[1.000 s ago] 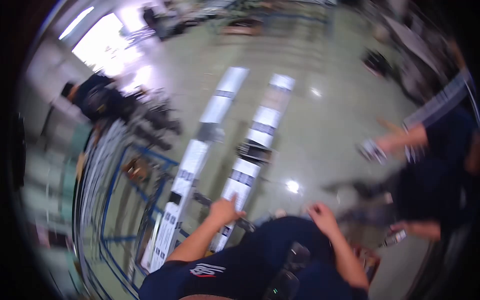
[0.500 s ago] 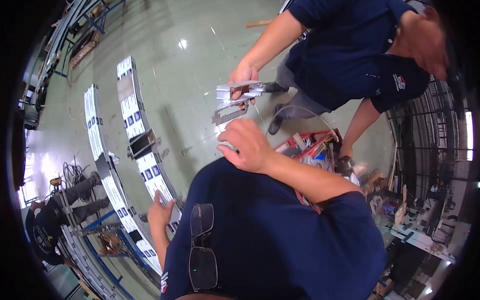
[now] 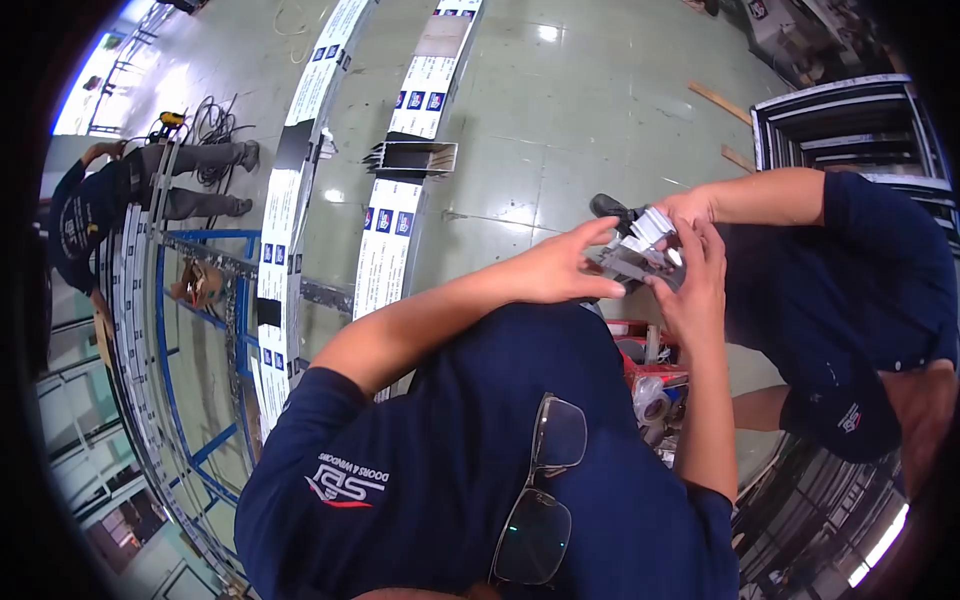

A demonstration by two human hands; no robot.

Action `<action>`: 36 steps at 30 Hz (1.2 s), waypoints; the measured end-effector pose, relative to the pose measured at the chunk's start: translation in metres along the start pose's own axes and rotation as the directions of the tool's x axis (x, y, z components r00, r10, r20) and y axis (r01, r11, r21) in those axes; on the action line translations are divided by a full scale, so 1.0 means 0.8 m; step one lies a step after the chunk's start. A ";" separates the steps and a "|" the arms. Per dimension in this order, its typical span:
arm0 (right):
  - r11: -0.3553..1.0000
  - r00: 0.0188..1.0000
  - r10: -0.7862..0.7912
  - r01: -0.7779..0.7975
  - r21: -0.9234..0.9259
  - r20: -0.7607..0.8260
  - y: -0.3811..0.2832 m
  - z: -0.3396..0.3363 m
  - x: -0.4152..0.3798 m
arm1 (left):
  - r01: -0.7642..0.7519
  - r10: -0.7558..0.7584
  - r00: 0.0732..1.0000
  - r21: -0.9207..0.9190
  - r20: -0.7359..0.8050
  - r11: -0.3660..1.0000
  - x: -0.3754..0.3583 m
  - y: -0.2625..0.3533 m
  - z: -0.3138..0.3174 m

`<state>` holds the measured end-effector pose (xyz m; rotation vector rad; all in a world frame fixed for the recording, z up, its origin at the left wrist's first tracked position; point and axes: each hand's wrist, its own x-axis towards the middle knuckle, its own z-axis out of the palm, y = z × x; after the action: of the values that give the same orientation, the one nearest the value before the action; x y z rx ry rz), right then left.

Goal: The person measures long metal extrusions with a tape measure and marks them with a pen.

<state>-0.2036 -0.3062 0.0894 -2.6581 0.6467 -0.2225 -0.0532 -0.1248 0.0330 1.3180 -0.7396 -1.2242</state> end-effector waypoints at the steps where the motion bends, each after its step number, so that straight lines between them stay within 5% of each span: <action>1: 0.999 1.000 -0.004 0.004 0.042 -0.001 0.002 0.001 -0.001 | -0.099 0.102 0.994 0.083 -0.027 0.992 0.017 -0.014 0.004; 2: 0.997 1.000 0.019 -0.018 0.072 -0.007 0.005 0.000 -0.001 | -0.198 0.203 0.979 0.153 -0.017 0.968 0.038 -0.029 0.015; 4: 0.995 0.999 0.050 -0.049 0.083 -0.011 0.007 -0.003 -0.002 | -0.163 0.193 0.975 0.240 -0.107 0.957 0.045 -0.021 0.019; 7: 0.956 0.986 0.166 -0.162 0.246 0.007 0.013 -0.002 -0.015 | 0.018 -0.021 0.998 -0.052 -0.056 0.998 0.039 -0.001 0.012; 10: 0.887 0.962 0.237 -0.271 0.375 0.133 0.018 -0.004 -0.020 | 0.065 -0.063 0.994 0.016 -0.084 0.998 0.028 -0.006 0.004; 14: 0.844 0.948 0.299 -0.314 0.435 0.105 0.016 0.003 -0.037 | 0.140 -0.139 0.990 0.032 -0.016 0.990 0.021 -0.008 -0.006; 15: 0.888 0.970 0.244 -0.223 0.403 -0.001 0.022 0.015 -0.045 | 0.167 -0.167 0.986 -0.010 -0.003 0.986 0.020 -0.005 -0.006; 17: 0.746 0.902 0.421 -0.405 0.529 0.096 0.017 0.014 -0.067 | 0.211 -0.209 0.976 -0.031 0.054 0.977 0.021 -0.001 -0.007; 20: 0.591 0.838 0.531 -0.473 0.654 0.125 0.044 0.053 -0.114 | 0.286 -0.285 0.958 -0.071 0.027 0.956 0.023 -0.006 -0.023; 22: 0.361 0.753 0.611 -0.540 0.760 0.245 0.065 0.080 -0.164 | 0.341 -0.343 0.939 -0.106 0.000 0.934 0.022 -0.018 -0.039; 25: 0.242 0.594 0.758 -0.640 0.729 0.270 0.102 0.112 -0.263 | 0.333 -0.348 0.935 -0.168 -0.063 0.928 0.021 -0.035 -0.075; 27: 0.117 0.345 0.899 -0.781 0.614 0.268 0.118 0.118 -0.323 | 0.336 -0.355 0.932 -0.202 -0.067 0.920 0.021 -0.047 -0.100; 29: -0.214 0.026 0.951 -0.667 0.714 0.309 0.157 0.163 -0.394 | 0.342 -0.374 0.921 -0.235 -0.105 0.910 0.019 -0.044 -0.107; 30: -0.215 -0.104 0.975 -0.670 0.711 0.198 0.179 0.192 -0.427 | 0.344 -0.376 0.920 -0.236 -0.109 0.909 0.018 -0.045 -0.110; 32: -0.281 -0.159 0.959 -0.641 0.714 0.235 0.224 0.231 -0.478 | 0.309 -0.350 0.929 -0.260 -0.125 0.915 0.014 -0.048 -0.116; 35: -0.369 -0.390 0.914 -0.693 0.620 0.108 0.271 0.291 -0.512 | 0.313 -0.359 0.924 -0.280 -0.134 0.908 0.009 -0.048 -0.113; 36: -0.109 -0.105 0.993 -0.989 0.102 0.046 0.291 0.296 -0.531 | 0.312 -0.361 0.922 -0.288 -0.137 0.905 0.007 -0.049 -0.114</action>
<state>-0.6150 -0.2165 -0.2475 -1.2350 2.3611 0.1649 0.0245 -0.0956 -0.0214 1.3511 -0.2047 -1.3938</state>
